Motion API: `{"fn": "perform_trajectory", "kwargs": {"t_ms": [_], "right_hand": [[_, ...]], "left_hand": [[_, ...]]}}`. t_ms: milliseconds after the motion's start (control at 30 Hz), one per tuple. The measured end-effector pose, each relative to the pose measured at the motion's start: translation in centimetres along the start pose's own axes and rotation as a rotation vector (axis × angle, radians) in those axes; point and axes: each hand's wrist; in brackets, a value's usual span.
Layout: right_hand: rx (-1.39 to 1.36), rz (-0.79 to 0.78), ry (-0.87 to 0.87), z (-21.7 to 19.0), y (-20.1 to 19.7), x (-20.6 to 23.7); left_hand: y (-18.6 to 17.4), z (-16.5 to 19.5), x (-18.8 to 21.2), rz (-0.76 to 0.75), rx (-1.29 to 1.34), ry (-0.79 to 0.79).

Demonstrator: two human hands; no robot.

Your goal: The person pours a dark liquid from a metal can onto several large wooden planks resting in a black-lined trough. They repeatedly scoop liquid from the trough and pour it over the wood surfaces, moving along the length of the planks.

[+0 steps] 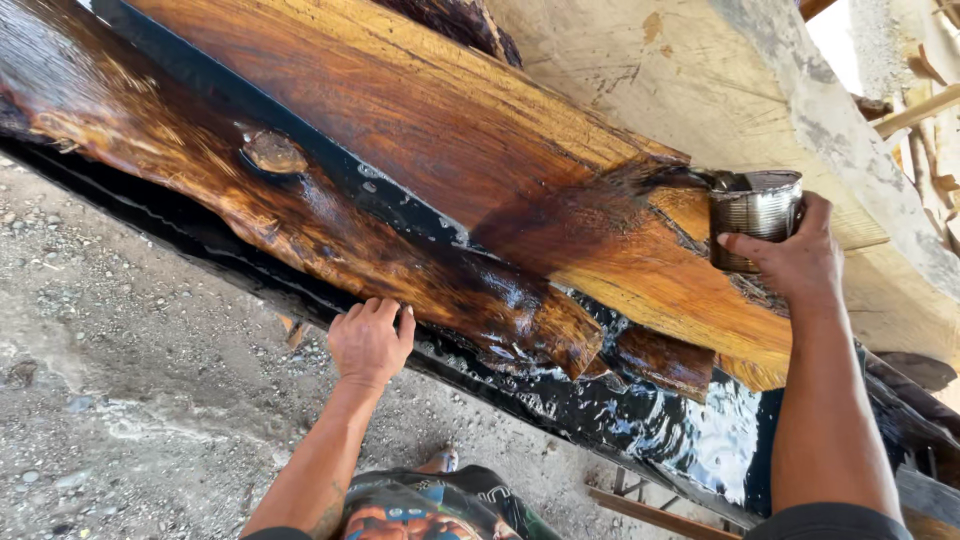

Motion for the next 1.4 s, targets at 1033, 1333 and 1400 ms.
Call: {"fn": "perform_trajectory", "kwargs": {"t_ms": [1033,1333,1400], "right_hand": [[0.089,-0.06,-0.102,-3.8,-1.6,-2.3],[0.257,-0.06,-0.23,-9.3,-0.4,-4.5],[0.312,-0.056,-0.253,-10.3,-0.1,-5.0]], "left_hand": [[-0.3,-0.5,-0.2,0.066,0.059,0.023],[-0.3,-0.9,-0.2,0.072,0.089,0.013],[-0.3,-1.0,-0.2,0.031,0.089,-0.001]]}}
Point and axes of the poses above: each hand's wrist, its own x-axis away from the middle knuckle, its own y-axis out of the palm, z = x × y, and after that the axes turned 7 degrees about -z, right-handed
